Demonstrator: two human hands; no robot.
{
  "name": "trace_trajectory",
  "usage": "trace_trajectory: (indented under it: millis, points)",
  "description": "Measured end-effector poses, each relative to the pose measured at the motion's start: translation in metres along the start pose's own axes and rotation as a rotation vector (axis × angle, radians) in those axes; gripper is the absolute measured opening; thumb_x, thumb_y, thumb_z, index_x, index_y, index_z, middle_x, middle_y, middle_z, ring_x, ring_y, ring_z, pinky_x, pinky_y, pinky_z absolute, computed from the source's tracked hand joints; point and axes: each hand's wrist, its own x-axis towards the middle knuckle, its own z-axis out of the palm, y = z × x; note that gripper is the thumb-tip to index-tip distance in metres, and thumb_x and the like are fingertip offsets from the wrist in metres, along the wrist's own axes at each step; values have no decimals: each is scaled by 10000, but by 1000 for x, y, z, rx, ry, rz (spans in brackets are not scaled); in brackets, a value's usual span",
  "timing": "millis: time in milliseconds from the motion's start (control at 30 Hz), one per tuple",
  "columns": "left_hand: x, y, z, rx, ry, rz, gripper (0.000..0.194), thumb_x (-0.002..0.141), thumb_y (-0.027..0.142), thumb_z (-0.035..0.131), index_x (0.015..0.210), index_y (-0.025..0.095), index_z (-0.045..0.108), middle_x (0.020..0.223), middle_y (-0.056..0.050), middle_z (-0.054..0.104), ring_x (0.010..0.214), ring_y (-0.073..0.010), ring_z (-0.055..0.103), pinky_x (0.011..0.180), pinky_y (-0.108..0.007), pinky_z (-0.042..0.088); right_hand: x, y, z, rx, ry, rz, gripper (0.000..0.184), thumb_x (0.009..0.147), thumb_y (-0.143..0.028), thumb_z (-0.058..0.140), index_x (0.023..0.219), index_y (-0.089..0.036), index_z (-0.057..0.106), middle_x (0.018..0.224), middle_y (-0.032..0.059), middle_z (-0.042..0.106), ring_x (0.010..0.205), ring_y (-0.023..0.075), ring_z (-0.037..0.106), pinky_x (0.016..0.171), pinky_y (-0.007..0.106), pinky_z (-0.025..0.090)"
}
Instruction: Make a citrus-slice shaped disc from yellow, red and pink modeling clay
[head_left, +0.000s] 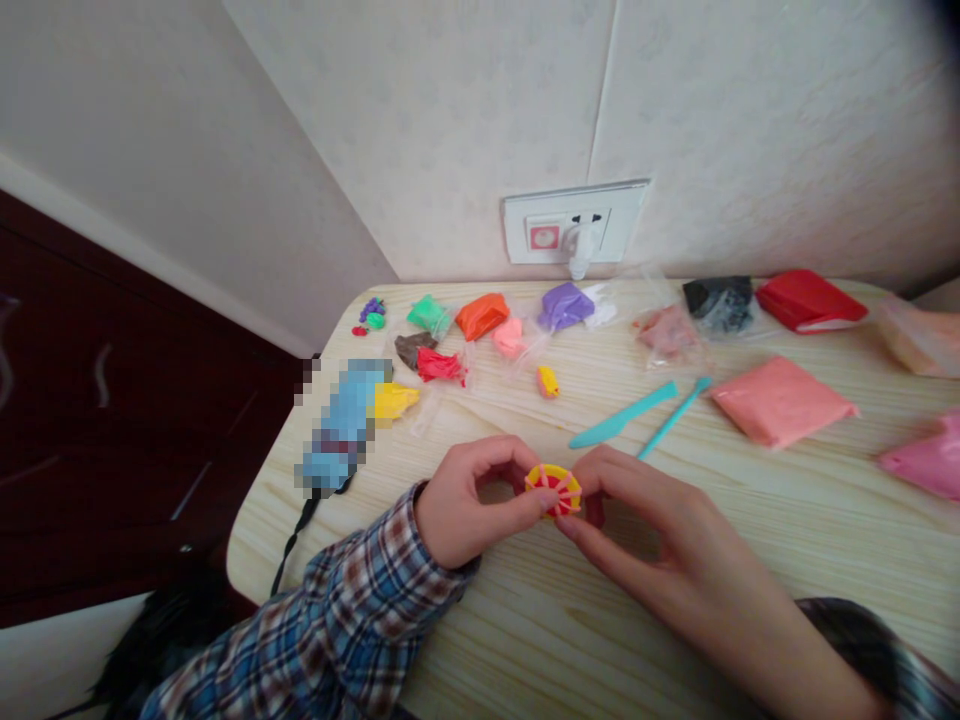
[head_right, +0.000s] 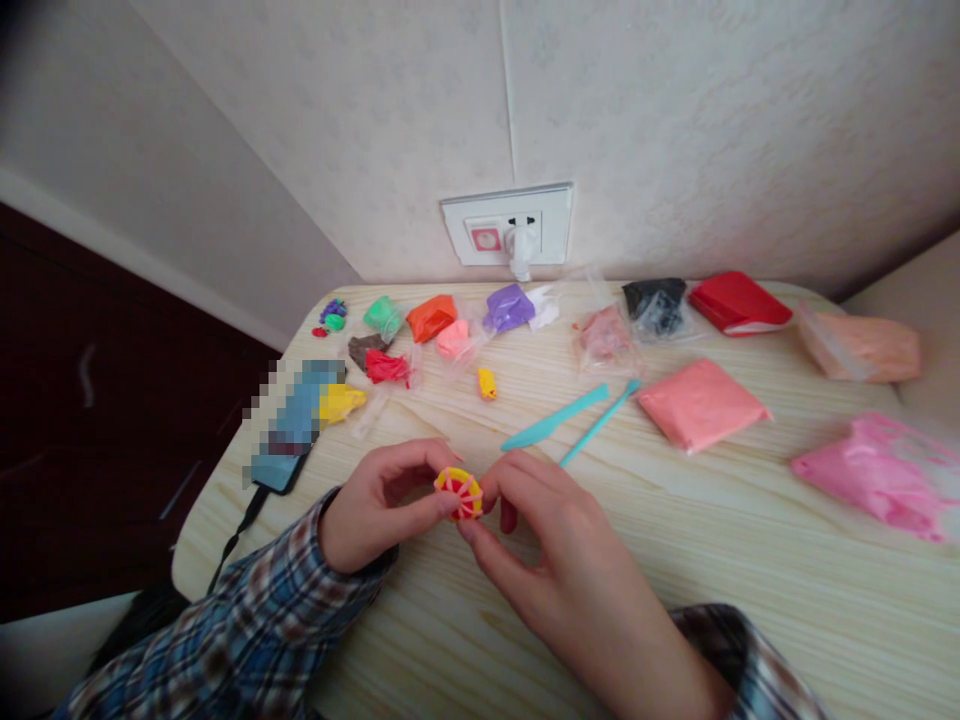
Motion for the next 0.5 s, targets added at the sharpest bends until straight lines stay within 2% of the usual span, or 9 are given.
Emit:
trace_trajectory:
  millis: [133, 233, 333, 500]
  points:
    - [0, -1, 0, -46, 7, -58, 209, 691, 298, 696, 698, 108, 607, 708, -47, 619, 668, -129, 564, 632, -239, 454, 0, 2, -9, -22, -13, 28, 138, 841, -319, 533, 768, -217, 589, 746, 13, 608, 683, 137, 553, 610, 264, 468]
    - [1, 0, 0, -121, 6, -118, 276, 650, 343, 747, 712, 103, 627, 719, -56, 644, 658, -133, 589, 629, -241, 470, 1, 8, -20, -64, 53, 44, 206, 853, -396, 505, 789, -225, 601, 767, 22, 619, 705, 153, 569, 627, 284, 471]
    - [2, -1, 1, -188, 8, -147, 303, 609, 348, 784, 695, 103, 629, 723, -56, 656, 644, -123, 594, 610, -227, 475, 1, 15, -28, -183, 144, 35, 194, 850, -395, 503, 807, -232, 600, 771, 23, 606, 707, 160, 563, 624, 292, 458]
    - [1, -3, -1, -278, 10, -116, 268, 640, 316, 776, 669, 105, 612, 706, -42, 661, 600, -92, 586, 550, -187, 466, 2, 30, -38, -439, 268, -15, 168, 866, -335, 447, 884, -240, 584, 846, 60, 594, 788, 217, 557, 675, 358, 439]
